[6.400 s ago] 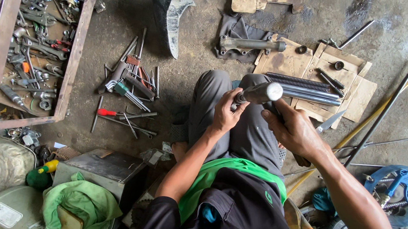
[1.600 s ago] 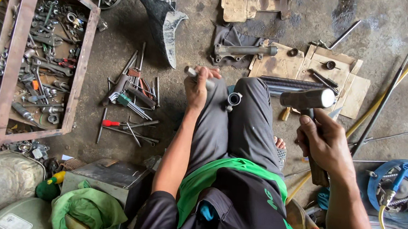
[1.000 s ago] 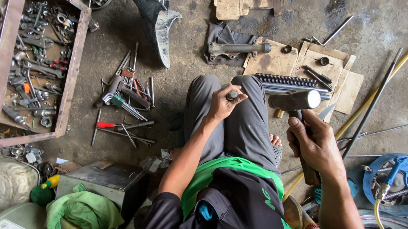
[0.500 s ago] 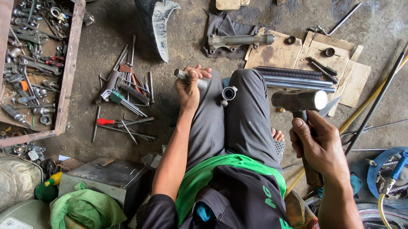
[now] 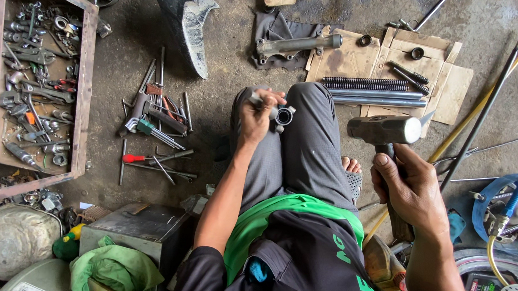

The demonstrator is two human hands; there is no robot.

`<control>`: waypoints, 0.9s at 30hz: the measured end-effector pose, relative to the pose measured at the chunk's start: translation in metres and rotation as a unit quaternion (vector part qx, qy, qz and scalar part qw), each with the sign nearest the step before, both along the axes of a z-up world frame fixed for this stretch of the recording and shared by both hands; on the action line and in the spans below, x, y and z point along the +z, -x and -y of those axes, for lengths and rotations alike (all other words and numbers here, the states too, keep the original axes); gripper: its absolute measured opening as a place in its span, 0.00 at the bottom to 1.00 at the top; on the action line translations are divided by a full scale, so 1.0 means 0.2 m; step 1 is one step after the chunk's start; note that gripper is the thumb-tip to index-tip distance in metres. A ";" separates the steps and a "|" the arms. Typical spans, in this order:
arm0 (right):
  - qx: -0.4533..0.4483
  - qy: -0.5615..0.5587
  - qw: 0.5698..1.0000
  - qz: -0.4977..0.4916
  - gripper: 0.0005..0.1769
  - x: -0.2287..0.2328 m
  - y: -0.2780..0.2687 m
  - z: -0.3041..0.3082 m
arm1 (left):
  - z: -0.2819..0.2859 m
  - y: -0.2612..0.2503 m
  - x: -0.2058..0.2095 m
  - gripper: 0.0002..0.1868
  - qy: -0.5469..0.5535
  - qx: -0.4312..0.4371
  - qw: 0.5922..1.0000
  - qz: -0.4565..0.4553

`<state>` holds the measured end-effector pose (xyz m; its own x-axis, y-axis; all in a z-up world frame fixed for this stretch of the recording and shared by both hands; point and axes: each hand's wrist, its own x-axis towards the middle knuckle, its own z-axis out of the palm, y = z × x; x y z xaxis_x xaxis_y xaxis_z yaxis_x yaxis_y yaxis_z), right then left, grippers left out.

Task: The person sits on the floor and uses a hammer to tap a small metal ring into a cylindrical metal part. They then wipe the part with a cloth and continue to tap it with the hammer to secure the ring.

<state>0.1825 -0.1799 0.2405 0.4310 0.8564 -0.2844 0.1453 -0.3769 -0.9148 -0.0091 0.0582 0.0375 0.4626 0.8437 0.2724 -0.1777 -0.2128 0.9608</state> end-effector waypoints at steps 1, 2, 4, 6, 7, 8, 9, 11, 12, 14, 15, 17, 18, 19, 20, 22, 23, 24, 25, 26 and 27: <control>0.000 -0.004 1.000 -0.007 0.20 0.00 0.00 0.00 | 0.01 -0.01 -0.02 0.15 0.002 -0.020 1.000 -0.016; 0.000 -0.008 1.000 -0.014 0.20 0.00 0.00 0.00 | 0.02 -0.03 -0.05 0.15 0.004 -0.040 0.999 -0.031; -0.006 -0.006 1.000 -0.028 0.19 -0.03 0.00 0.00 | 0.05 -0.05 -0.06 0.15 -0.009 -0.032 0.998 -0.053; -0.011 -0.004 0.999 -0.041 0.18 -0.04 0.00 0.00 | 0.08 -0.08 -0.09 0.15 -0.022 -0.024 0.997 -0.075; -0.004 -0.005 1.000 -0.030 0.19 -0.03 0.01 -0.01 | 0.09 -0.09 -0.12 0.18 -0.053 -0.007 0.994 -0.095; 0.005 -0.005 1.000 -0.018 0.19 -0.02 0.02 -0.02 | 0.10 -0.10 -0.14 0.21 -0.084 0.012 0.990 -0.114; 0.008 -0.005 1.000 -0.016 0.19 -0.02 0.02 -0.02 | 0.11 -0.11 -0.14 0.21 -0.084 0.015 0.990 -0.113; 0.005 -0.001 0.999 -0.036 0.18 -0.04 0.03 -0.03 | 0.13 -0.11 -0.14 0.14 -0.156 0.013 0.981 -0.116; 0.010 -0.001 0.999 -0.034 0.18 -0.04 0.03 -0.04 | 0.14 -0.12 -0.14 0.14 -0.156 0.019 0.981 -0.115; 0.023 0.000 0.999 -0.026 0.20 -0.03 0.05 -0.07 | 0.17 -0.13 -0.13 0.16 -0.183 0.038 0.978 -0.097; 0.030 -0.001 0.999 -0.024 0.20 -0.04 0.06 -0.08 | 0.18 -0.13 -0.14 0.16 -0.183 0.045 0.977 -0.096; 0.032 -0.007 0.999 -0.036 0.18 -0.06 0.08 -0.11 | 0.20 -0.13 -0.14 0.34 -0.044 0.070 0.991 -0.108; 0.036 -0.006 0.999 -0.034 0.18 -0.10 0.07 -0.11 | 0.21 -0.13 -0.15 0.34 -0.043 0.074 0.991 -0.106; 0.047 -0.050 0.997 -0.038 0.15 -0.15 0.06 -0.11 | 0.22 -0.13 -0.17 0.32 -0.065 0.114 0.989 -0.076; 0.058 -0.094 0.993 -0.043 0.13 -0.19 0.04 -0.11 | 0.23 -0.14 -0.18 0.31 -0.087 0.153 0.983 -0.045; 0.078 -0.099 0.992 -0.027 0.12 -0.14 0.08 -0.18 | 0.26 -0.13 -0.16 0.26 -0.098 0.165 0.980 -0.047; 0.095 -0.105 0.990 -0.014 0.12 -0.11 0.10 -0.22 | 0.27 -0.12 -0.15 0.22 -0.111 0.173 0.977 -0.051; 0.097 -0.104 0.990 -0.013 0.12 -0.10 0.13 -0.25 | 0.27 -0.13 -0.16 0.22 -0.111 0.175 0.977 -0.050; 0.109 -0.091 0.990 0.017 0.14 -0.08 0.15 -0.28 | 0.27 -0.13 -0.16 0.22 -0.108 0.174 0.977 -0.053; 0.120 -0.079 0.989 0.047 0.15 -0.06 0.17 -0.32 | 0.27 -0.14 -0.17 0.21 -0.106 0.173 0.978 -0.054; 0.122 -0.079 0.988 0.048 0.15 -0.07 0.18 -0.33 | 0.27 -0.13 -0.18 0.21 -0.106 0.175 0.977 -0.054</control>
<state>0.1469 -0.1136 0.2274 0.2239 0.9686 -0.1078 0.3027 -0.1742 -0.9370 0.0174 0.0044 0.0017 0.1904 0.8857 0.4234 0.0411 -0.4380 0.8980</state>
